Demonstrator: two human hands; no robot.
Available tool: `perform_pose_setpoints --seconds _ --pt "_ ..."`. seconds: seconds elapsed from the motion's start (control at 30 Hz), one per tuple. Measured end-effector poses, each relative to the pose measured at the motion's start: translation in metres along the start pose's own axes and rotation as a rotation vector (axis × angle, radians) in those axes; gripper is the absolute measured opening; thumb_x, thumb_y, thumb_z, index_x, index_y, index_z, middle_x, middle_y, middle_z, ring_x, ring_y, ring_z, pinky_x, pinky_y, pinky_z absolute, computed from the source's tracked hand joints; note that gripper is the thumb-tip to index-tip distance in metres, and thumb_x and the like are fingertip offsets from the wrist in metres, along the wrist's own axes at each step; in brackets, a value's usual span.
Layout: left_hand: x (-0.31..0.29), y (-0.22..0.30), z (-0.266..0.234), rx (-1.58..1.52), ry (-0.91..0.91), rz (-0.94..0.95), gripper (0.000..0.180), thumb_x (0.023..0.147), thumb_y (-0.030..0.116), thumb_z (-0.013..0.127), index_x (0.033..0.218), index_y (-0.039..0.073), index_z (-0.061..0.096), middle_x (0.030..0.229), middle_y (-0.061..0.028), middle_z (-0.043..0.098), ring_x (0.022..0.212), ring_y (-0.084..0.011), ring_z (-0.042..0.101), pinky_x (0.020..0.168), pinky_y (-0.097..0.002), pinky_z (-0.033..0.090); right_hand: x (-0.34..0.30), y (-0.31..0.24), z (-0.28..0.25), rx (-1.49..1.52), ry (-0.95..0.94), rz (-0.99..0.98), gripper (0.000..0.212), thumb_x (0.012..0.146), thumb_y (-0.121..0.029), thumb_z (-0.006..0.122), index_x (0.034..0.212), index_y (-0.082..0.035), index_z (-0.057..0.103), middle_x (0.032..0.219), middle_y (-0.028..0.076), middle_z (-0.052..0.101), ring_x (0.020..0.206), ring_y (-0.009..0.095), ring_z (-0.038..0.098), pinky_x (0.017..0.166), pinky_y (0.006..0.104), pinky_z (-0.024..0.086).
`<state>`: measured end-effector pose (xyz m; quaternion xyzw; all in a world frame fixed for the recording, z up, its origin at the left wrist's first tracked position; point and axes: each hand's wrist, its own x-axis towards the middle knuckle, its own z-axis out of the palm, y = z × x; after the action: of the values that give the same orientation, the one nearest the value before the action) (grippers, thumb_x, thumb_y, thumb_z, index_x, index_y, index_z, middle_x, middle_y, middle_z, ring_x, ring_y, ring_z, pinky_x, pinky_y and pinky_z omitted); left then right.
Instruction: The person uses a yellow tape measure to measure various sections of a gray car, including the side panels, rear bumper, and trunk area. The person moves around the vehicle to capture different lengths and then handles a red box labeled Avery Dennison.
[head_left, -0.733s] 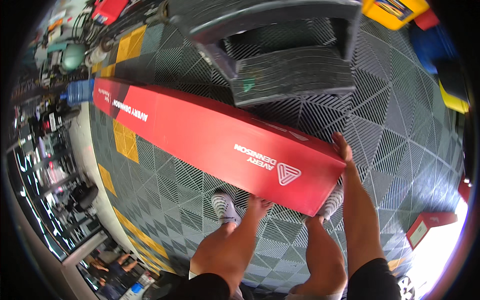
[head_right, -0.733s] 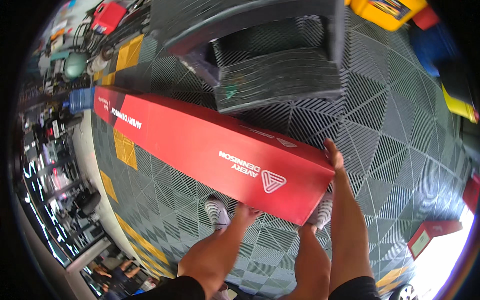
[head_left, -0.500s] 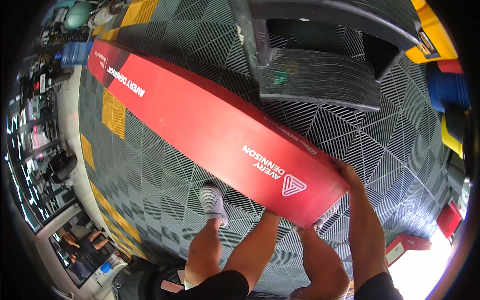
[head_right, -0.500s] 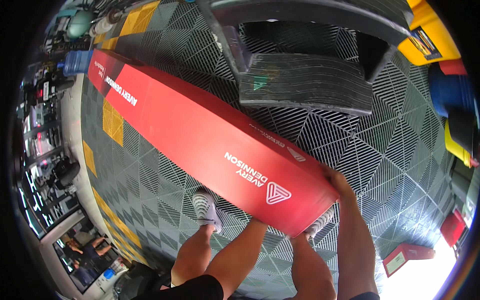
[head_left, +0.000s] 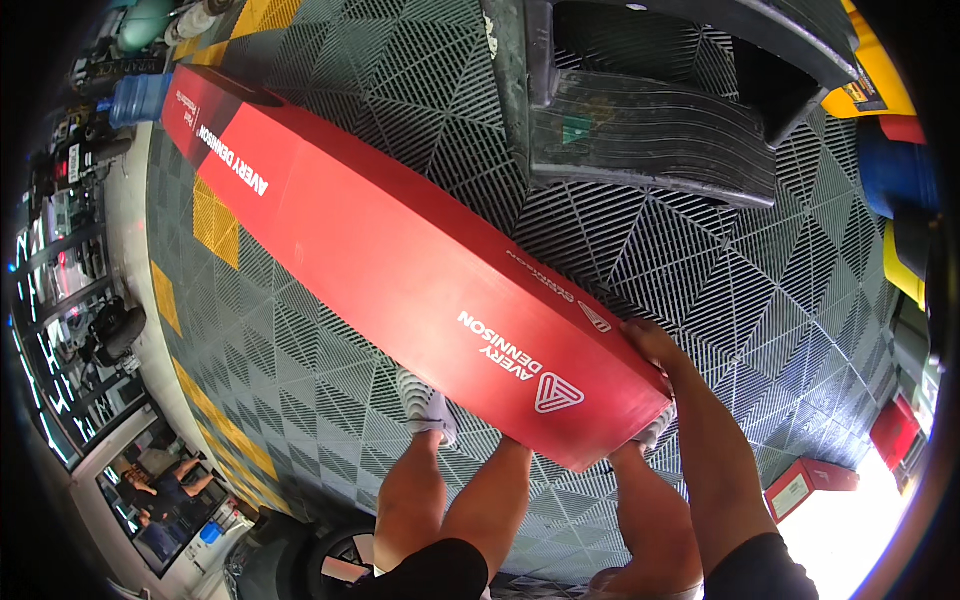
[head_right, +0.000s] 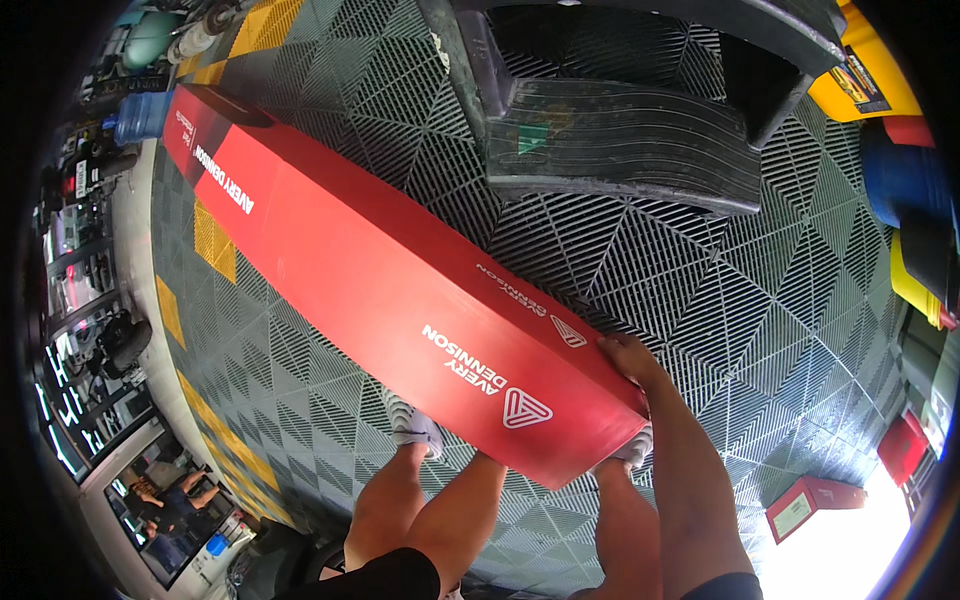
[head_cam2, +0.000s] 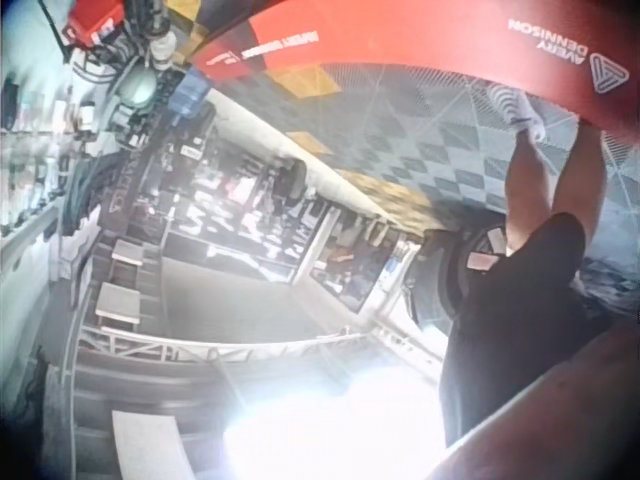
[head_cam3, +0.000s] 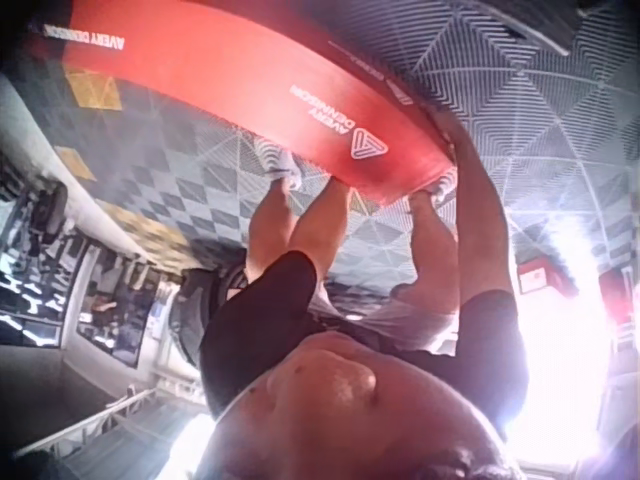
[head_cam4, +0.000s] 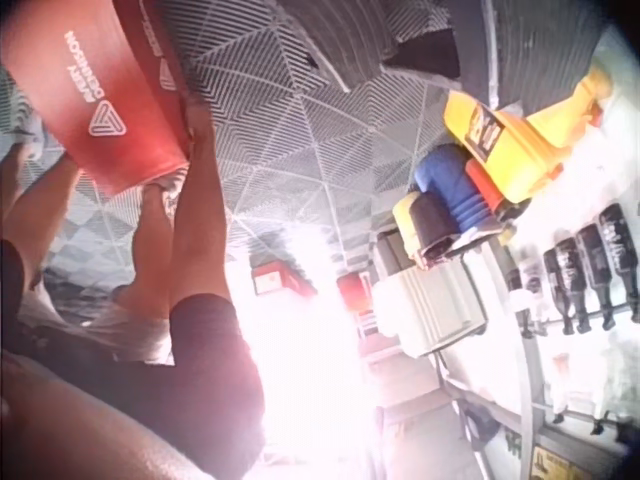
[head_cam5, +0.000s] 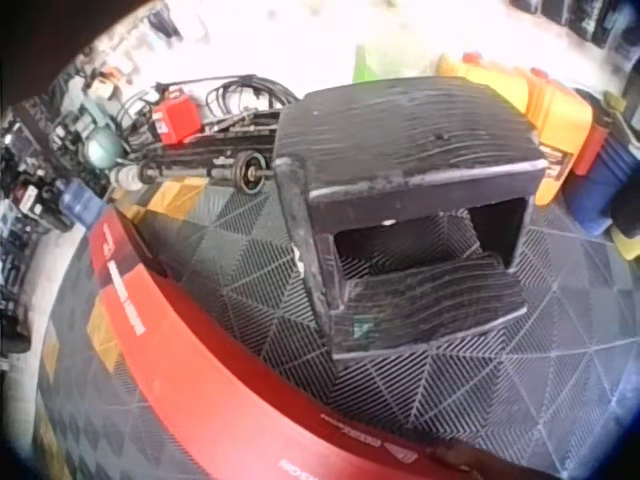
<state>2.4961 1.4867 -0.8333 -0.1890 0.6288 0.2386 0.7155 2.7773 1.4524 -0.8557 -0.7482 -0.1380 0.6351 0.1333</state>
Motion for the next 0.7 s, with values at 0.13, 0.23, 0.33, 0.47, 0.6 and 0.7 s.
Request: perform_pose_setpoints --seconds 0.13,0.23,0.33,0.47,0.6,0.7 --pt "-0.024 0.002 -0.005 -0.003 -0.010 0.012 0.032 0.092 0.033 0.060 0.110 0.007 0.060 0.100 -0.0087 0.059 0.092 -0.0231 0.057 0.078 -0.0336 0.053 -0.023 -0.026 -0.006 -0.058 -0.052 0.077 0.053 0.089 -0.047 0.054 0.112 -0.001 0.067 0.106 0.023 0.068 0.102 0.033 0.065 0.090 0.0395 0.049" --pt "-0.061 0.005 -0.015 -0.007 -0.001 0.033 0.031 0.091 0.032 0.060 0.109 0.006 0.060 0.099 -0.0087 0.059 0.093 -0.0229 0.057 0.078 -0.0331 0.054 -0.076 -0.046 -0.008 -0.182 0.010 -0.013 0.053 0.090 -0.049 0.053 0.107 0.000 0.067 0.103 0.022 0.068 0.097 0.030 0.066 0.086 0.0386 0.049" --pt "-0.107 0.002 -0.018 0.008 -0.005 0.028 0.030 0.091 0.030 0.061 0.109 0.006 0.060 0.099 -0.0086 0.059 0.093 -0.0228 0.057 0.077 -0.0326 0.054 -0.134 -0.065 -0.015 -0.067 0.026 0.046 0.056 0.089 -0.052 0.053 0.105 0.000 0.066 0.104 0.025 0.067 0.100 0.038 0.065 0.088 0.0433 0.049" --pt "-0.183 0.011 -0.021 0.057 -0.030 0.051 0.029 0.091 0.029 0.061 0.109 0.006 0.060 0.099 -0.0086 0.059 0.093 -0.0226 0.057 0.077 -0.0319 0.054 -0.199 -0.117 -0.037 -0.056 0.009 0.086 0.058 0.088 -0.054 0.055 0.106 0.000 0.063 0.104 0.023 0.068 0.103 0.036 0.064 0.092 0.0414 0.047" --pt "-0.283 0.050 -0.002 0.167 -0.110 0.113 0.028 0.091 0.027 0.062 0.109 0.006 0.061 0.099 -0.0085 0.059 0.093 -0.0224 0.056 0.077 -0.0312 0.054 -0.286 -0.156 -0.054 0.089 -0.010 -0.038 0.058 0.088 -0.053 0.056 0.111 0.000 0.062 0.109 0.023 0.066 0.104 0.036 0.063 0.092 0.0414 0.047" --pt "-0.389 0.103 0.017 0.248 -0.175 0.201 0.028 0.091 0.026 0.063 0.108 0.005 0.061 0.099 -0.0085 0.059 0.093 -0.0222 0.056 0.077 -0.0306 0.054 -0.361 -0.208 -0.068 0.184 -0.105 -0.342 0.055 0.091 -0.050 0.055 0.112 0.001 0.062 0.107 0.023 0.065 0.102 0.036 0.062 0.090 0.0413 0.048"
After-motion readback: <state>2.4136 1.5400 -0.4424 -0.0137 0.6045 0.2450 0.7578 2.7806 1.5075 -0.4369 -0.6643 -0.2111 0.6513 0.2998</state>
